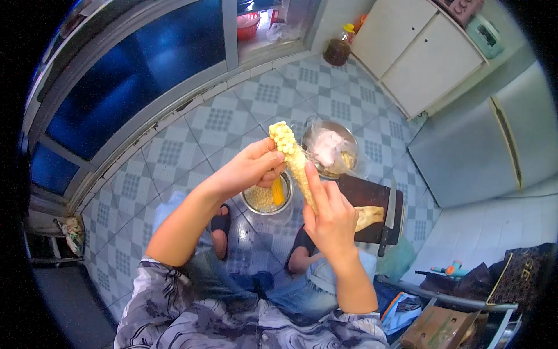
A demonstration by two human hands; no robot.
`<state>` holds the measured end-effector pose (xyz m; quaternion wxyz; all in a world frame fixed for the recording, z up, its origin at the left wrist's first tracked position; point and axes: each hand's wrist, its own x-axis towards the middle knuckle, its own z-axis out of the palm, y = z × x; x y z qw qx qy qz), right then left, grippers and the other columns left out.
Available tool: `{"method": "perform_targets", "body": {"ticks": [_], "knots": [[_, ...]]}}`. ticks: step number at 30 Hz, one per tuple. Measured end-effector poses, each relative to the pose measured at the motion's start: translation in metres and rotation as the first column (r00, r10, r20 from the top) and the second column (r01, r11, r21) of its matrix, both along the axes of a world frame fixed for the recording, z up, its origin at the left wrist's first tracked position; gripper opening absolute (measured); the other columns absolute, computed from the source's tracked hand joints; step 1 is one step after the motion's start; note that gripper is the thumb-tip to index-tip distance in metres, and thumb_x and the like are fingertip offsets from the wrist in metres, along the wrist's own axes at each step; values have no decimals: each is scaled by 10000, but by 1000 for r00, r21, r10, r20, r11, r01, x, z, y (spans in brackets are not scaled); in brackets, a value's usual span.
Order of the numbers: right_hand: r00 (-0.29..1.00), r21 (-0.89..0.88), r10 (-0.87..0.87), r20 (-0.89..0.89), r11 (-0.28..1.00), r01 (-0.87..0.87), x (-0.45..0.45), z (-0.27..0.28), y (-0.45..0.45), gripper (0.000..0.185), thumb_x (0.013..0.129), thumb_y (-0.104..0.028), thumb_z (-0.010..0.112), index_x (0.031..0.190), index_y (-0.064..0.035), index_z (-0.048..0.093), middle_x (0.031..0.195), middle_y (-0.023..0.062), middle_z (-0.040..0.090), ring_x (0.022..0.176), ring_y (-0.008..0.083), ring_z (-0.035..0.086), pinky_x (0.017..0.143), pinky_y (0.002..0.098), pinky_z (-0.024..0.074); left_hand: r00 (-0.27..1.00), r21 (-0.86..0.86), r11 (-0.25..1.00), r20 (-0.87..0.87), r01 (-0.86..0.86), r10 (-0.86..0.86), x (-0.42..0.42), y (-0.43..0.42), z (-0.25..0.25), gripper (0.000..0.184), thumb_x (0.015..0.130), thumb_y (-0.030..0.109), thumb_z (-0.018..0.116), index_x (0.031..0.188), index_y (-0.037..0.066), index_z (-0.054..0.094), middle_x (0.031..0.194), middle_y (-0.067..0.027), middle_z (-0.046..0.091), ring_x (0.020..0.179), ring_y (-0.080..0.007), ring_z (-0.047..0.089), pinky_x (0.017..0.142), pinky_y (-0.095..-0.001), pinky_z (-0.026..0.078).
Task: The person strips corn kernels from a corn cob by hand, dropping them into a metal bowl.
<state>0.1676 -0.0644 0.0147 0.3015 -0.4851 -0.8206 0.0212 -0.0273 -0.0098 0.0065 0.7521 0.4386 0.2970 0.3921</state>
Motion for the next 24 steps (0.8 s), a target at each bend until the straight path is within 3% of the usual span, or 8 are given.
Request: {"method": "perform_targets", "body": {"ticks": [2, 6, 8, 10, 13, 17, 21, 24], "knots": [[998, 52, 14, 58, 999, -17, 2, -2, 1, 738, 653, -3, 611, 1351, -189, 461, 837, 75, 556, 672, 270, 591, 590, 369, 490, 1000, 17, 1000, -17, -18, 18, 1, 0, 0, 91, 934, 124, 410, 1006, 85, 449, 674, 47, 375, 534, -37, 323, 468, -197, 264], [1000, -43, 25, -18, 999, -26, -1, 0, -1, 733, 646, 13, 593, 1342, -184, 475, 841, 87, 549, 655, 279, 586, 592, 371, 486, 998, 66, 997, -58, -36, 40, 2, -2, 1, 97, 881, 64, 357, 923, 74, 443, 642, 44, 374, 513, -40, 321, 455, -201, 265], [973, -127, 42, -228, 989, -73, -3, -4, 0, 700, 686, 8, 599, 1349, -179, 468, 812, 96, 555, 636, 280, 582, 574, 370, 476, 977, 154, 981, -161, -115, 139, 3, -3, 0, 84, 871, 64, 362, 864, 53, 445, 639, 39, 379, 515, -44, 322, 454, -207, 273], [986, -64, 70, -148, 995, -80, -2, -3, 0, 686, 701, 2, 601, 1350, -178, 466, 811, 101, 561, 641, 281, 584, 578, 371, 476, 968, 124, 983, -193, -136, 159, 2, -1, -4, 69, 851, 55, 381, 834, 40, 446, 636, 32, 382, 514, -52, 322, 452, -215, 268], [991, -112, 34, -129, 992, -49, -1, -4, 0, 693, 696, 7, 600, 1350, -179, 466, 819, 103, 564, 645, 283, 586, 582, 371, 478, 994, -182, 982, 85, -55, 71, -1, 2, -2, 30, 821, 68, 447, 850, 73, 452, 677, 23, 405, 530, -70, 347, 465, -217, 257], [987, -104, 33, -160, 993, -50, 3, -5, 2, 699, 692, 17, 600, 1348, -183, 467, 835, 102, 573, 663, 289, 597, 590, 369, 482, 980, -157, 986, 199, 48, -16, -3, 6, -13, 93, 852, 167, 483, 922, 108, 466, 750, 26, 435, 610, -75, 385, 498, -220, 286], [978, -117, 25, -207, 992, -50, 3, -3, 1, 699, 683, 25, 605, 1338, -181, 477, 873, 99, 594, 691, 292, 611, 609, 365, 490, 985, -200, 979, 171, 38, -4, -5, 4, -2, 190, 875, 198, 479, 1030, 89, 492, 779, 27, 437, 620, -75, 389, 491, -215, 278], [976, -107, 42, -211, 992, -66, 4, -4, 1, 692, 681, 25, 609, 1330, -179, 486, 875, 92, 596, 696, 285, 612, 614, 367, 496, 992, -174, 985, 123, -4, 26, -3, 3, -3, 181, 900, 237, 475, 1000, 86, 487, 730, 26, 416, 579, -62, 351, 474, -215, 263]]}}
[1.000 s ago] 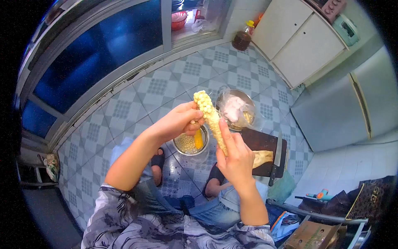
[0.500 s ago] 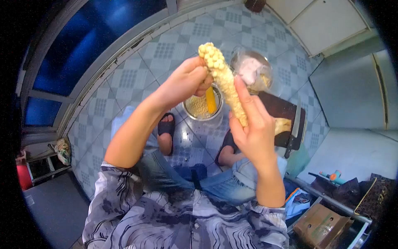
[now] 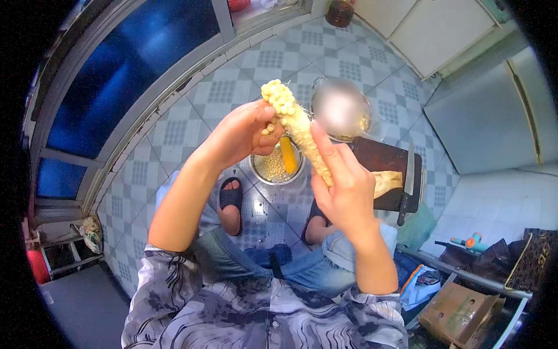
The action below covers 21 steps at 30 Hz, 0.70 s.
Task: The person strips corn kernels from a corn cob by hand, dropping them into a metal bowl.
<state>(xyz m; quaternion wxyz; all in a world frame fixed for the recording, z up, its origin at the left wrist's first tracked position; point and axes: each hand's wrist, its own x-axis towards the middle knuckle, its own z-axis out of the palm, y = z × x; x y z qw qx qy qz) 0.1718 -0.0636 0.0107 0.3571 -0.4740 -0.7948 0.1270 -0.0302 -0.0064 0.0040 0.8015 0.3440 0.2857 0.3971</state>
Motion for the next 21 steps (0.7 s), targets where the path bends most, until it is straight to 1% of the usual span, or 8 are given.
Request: {"method": "perform_targets", "body": {"ticks": [4, 6, 10, 12, 16, 18, 19, 21], "knots": [[997, 3, 4, 72, 1000, -4, 0, 5, -2, 705, 665, 26, 609, 1329, -178, 485, 872, 90, 587, 690, 280, 609, 617, 370, 501, 996, 88, 996, -84, 27, -19, 1, -2, -1, 181, 927, 259, 454, 967, 84, 477, 670, 35, 382, 527, -51, 299, 457, -211, 241], [986, 38, -5, 165, 999, -1, 0, 6, -2, 724, 649, 27, 606, 1332, -177, 480, 863, 92, 574, 678, 281, 603, 613, 375, 501, 992, 190, 982, -118, -14, 37, 3, -5, -1, 177, 948, 256, 427, 942, 84, 468, 628, 47, 350, 497, -41, 261, 448, -205, 223], [984, 79, -7, 181, 997, -7, 0, 2, -2, 734, 644, 27, 600, 1337, -178, 475, 858, 93, 566, 667, 284, 597, 604, 378, 499, 990, 198, 980, -142, 2, 27, 3, -5, 3, 136, 942, 201, 400, 942, 81, 466, 632, 52, 351, 498, -37, 262, 449, -202, 216], [995, 7, -6, 100, 1000, 6, 0, 3, -3, 735, 644, 25, 602, 1338, -178, 474, 859, 91, 571, 671, 280, 600, 596, 375, 499, 977, 202, 979, -209, -4, 47, 6, -6, 5, 125, 921, 154, 377, 955, 80, 473, 635, 55, 354, 503, -35, 265, 451, -204, 215], [999, 2, 19, 33, 1000, -20, 0, 3, -1, 740, 639, 24, 606, 1338, -178, 474, 859, 90, 574, 673, 280, 602, 591, 374, 497, 979, 150, 986, -180, -73, 100, 7, -4, 1, 145, 897, 135, 369, 971, 81, 481, 643, 55, 361, 507, -35, 268, 453, -201, 218], [997, 21, 4, 72, 1000, -6, 0, 6, -2, 744, 634, 27, 609, 1336, -182, 478, 860, 86, 578, 683, 275, 605, 596, 373, 496, 1000, 50, 999, -16, 17, -16, 0, 0, 2, 144, 905, 170, 403, 981, 83, 489, 648, 55, 365, 510, -35, 269, 456, -200, 220], [997, 23, 4, 71, 1000, -6, 1, 6, -2, 744, 634, 27, 609, 1336, -182, 478, 860, 86, 578, 683, 275, 605, 596, 373, 496, 1000, 52, 998, -17, 17, -16, 0, 0, 3, 144, 905, 170, 403, 981, 83, 489, 648, 55, 365, 510, -35, 269, 456, -200, 220], [992, 69, -11, 125, 998, 3, 2, 7, -2, 751, 631, 32, 607, 1337, -189, 478, 858, 80, 575, 693, 265, 603, 603, 371, 496, 1000, 36, 999, -12, -6, 7, 0, -1, 3, 163, 925, 230, 431, 988, 86, 479, 646, 50, 364, 505, -37, 263, 453, -201, 216]]}}
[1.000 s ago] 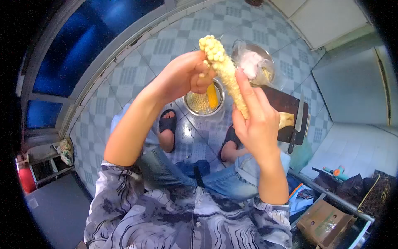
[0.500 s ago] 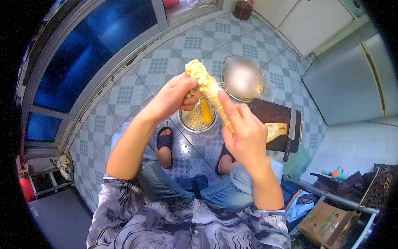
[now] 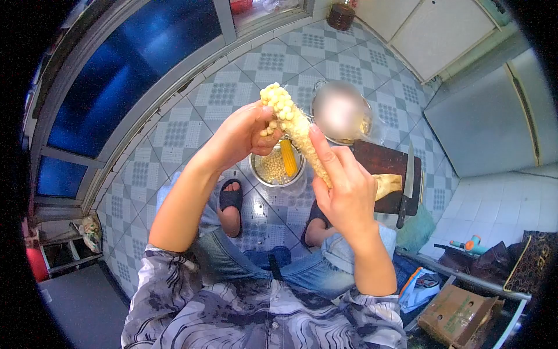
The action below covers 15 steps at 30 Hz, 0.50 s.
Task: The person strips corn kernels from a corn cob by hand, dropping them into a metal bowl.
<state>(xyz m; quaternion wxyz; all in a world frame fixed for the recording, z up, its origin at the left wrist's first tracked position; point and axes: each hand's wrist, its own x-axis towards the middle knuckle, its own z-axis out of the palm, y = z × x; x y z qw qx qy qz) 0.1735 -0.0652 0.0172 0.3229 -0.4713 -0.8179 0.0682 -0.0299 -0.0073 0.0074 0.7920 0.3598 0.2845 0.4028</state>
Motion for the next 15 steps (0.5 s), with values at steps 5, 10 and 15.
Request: {"method": "perform_targets", "body": {"ticks": [5, 10, 15], "knots": [[996, 68, -27, 86, 997, 21, 0, -2, 0, 755, 629, 34, 606, 1337, -196, 480, 853, 76, 565, 702, 255, 597, 609, 368, 497, 996, 107, 993, -75, -47, 55, 5, -3, 1, 198, 949, 283, 436, 993, 90, 457, 640, 47, 356, 499, -36, 252, 450, -204, 208], [990, 82, -42, 135, 996, 32, -3, -3, -2, 742, 633, 32, 606, 1331, -191, 488, 861, 80, 570, 701, 261, 600, 612, 369, 500, 992, 154, 986, -90, -70, 84, 6, -5, 0, 140, 944, 213, 404, 975, 88, 457, 636, 47, 350, 505, -33, 257, 455, -206, 215], [1000, -22, -1, -30, 1000, 0, -2, -1, -1, 717, 643, 28, 602, 1322, -176, 496, 882, 91, 588, 698, 275, 610, 616, 370, 504, 994, 64, 996, -78, -66, 70, 6, -2, -1, 163, 847, 89, 363, 963, 85, 479, 653, 49, 353, 529, -38, 275, 468, -214, 239]]}}
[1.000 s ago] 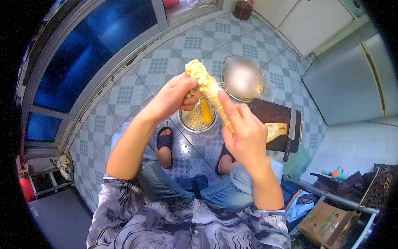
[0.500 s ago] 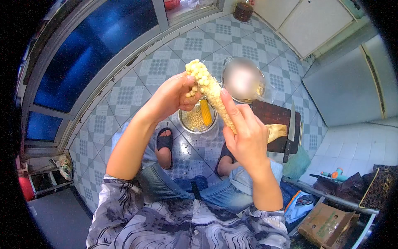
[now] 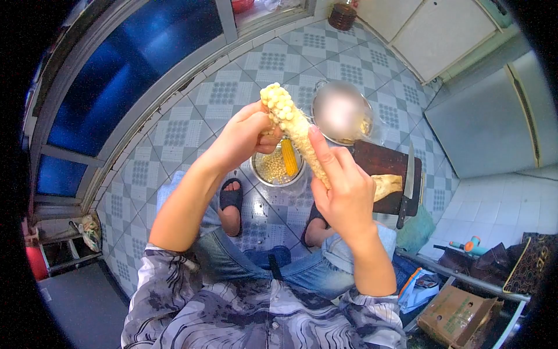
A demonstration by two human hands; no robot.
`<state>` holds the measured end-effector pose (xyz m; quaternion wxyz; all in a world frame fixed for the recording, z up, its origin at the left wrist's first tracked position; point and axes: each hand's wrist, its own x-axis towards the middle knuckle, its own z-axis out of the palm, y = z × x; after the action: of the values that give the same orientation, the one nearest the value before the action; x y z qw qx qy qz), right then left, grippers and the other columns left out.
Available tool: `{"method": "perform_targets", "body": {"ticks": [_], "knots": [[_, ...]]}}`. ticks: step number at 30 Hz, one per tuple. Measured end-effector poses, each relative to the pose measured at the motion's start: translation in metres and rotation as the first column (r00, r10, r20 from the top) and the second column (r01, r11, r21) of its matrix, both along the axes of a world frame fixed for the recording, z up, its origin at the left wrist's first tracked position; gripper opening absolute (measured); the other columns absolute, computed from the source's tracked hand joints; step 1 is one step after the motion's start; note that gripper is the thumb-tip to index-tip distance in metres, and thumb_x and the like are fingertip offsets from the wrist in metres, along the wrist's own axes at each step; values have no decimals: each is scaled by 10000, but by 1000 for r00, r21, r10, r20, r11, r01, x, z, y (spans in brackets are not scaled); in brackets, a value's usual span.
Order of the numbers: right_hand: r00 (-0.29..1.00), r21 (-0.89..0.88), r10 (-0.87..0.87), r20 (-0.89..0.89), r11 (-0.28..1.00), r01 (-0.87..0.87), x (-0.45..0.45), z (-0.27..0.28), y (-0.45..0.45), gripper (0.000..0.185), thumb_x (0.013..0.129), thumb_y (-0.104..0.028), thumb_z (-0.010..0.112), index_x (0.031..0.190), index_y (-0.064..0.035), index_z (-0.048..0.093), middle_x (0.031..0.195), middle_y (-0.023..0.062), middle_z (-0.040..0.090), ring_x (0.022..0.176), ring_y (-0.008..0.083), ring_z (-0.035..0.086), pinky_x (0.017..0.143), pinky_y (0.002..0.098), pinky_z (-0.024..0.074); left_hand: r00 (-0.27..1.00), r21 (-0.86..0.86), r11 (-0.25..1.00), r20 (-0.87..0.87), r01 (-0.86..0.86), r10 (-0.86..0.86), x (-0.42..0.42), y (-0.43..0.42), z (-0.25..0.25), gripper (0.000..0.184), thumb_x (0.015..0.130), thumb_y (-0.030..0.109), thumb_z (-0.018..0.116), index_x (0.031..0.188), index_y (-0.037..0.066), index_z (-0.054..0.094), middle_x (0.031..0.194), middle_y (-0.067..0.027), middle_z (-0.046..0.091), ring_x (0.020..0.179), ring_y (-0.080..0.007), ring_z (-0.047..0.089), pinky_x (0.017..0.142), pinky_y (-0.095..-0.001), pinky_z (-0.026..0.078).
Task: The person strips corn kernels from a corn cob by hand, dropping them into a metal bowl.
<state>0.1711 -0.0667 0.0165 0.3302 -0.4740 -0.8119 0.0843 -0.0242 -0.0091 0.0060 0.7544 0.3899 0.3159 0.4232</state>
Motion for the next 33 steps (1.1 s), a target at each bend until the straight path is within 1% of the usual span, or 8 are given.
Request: {"method": "perform_targets", "body": {"ticks": [7, 16, 22, 23, 24, 26, 32, 33], "knots": [[997, -132, -16, -80, 991, 6, 4, -2, -1, 644, 718, 88, 568, 1332, -86, 482, 923, 117, 608, 757, 192, 602, 683, 288, 485, 981, -155, 985, 190, 75, -45, -7, 7, -8, 168, 851, 139, 414, 964, 44, 495, 790, -34, 498, 572, -78, 374, 490, -217, 320], [774, -515, -225, -592, 844, -149, 16, 12, -4, 651, 758, 49, 602, 1373, -51, 414, 1117, 74, 610, 911, 136, 585, 805, 276, 475, 914, -360, 906, 401, 221, -64, -17, 31, -81, 294, 922, 281, 402, 1018, 37, 535, 877, -74, 595, 732, -175, 566, 681, -301, 478], [615, -495, -277, -738, 842, -214, 27, 21, -10, 663, 769, 42, 604, 1388, -22, 376, 1135, 85, 588, 922, 119, 570, 838, 251, 457, 996, -623, 778, -74, -77, 40, -4, 58, -209, 278, 942, 280, 369, 988, 55, 526, 785, -68, 589, 720, -180, 583, 659, -307, 481], [650, -468, -267, -711, 870, -155, 28, 19, -9, 689, 765, -12, 605, 1403, -36, 347, 1087, 96, 610, 837, 83, 576, 565, 167, 439, 983, -609, 781, -183, -138, 31, 1, 58, -222, 261, 943, 274, 372, 995, 65, 519, 757, -44, 582, 707, -162, 577, 638, -293, 471], [643, -474, -281, -713, 869, -145, 32, 21, -10, 689, 765, -12, 605, 1403, -36, 347, 1087, 96, 610, 837, 83, 576, 565, 167, 439, 982, -614, 778, -188, -130, 16, 2, 60, -243, 261, 943, 274, 372, 995, 65, 519, 757, -44, 582, 707, -162, 577, 638, -293, 471], [633, -522, -333, -699, 842, -134, 39, 26, -14, 669, 757, 33, 604, 1383, -9, 373, 1192, 104, 557, 969, 120, 559, 805, 237, 438, 986, -501, 861, -165, -86, 3, -3, 61, -300, 206, 926, 248, 424, 935, 76, 539, 731, -19, 577, 687, -147, 571, 631, -267, 456], [655, -563, -412, -633, 826, -24, 57, 23, -20, 649, 751, 47, 603, 1360, 48, 379, 1350, 130, 464, 1119, 154, 514, 933, 266, 407, 919, -411, 853, -351, -323, 179, 8, 44, -328, 408, 875, 261, 517, 1190, 6, 567, 1240, -115, 543, 1206, -191, 447, 1045, -342, 281], [705, -563, -427, -567, 825, 47, 63, 20, -21, 688, 744, -13, 627, 1377, 27, 360, 1208, 111, 532, 976, 114, 532, 780, 214, 411, 916, -427, 841, -359, -332, 179, 9, 42, -317, 412, 884, 270, 501, 1197, 9, 565, 1263, -114, 528, 1238, -193, 415, 1064, -350, 243]]}}
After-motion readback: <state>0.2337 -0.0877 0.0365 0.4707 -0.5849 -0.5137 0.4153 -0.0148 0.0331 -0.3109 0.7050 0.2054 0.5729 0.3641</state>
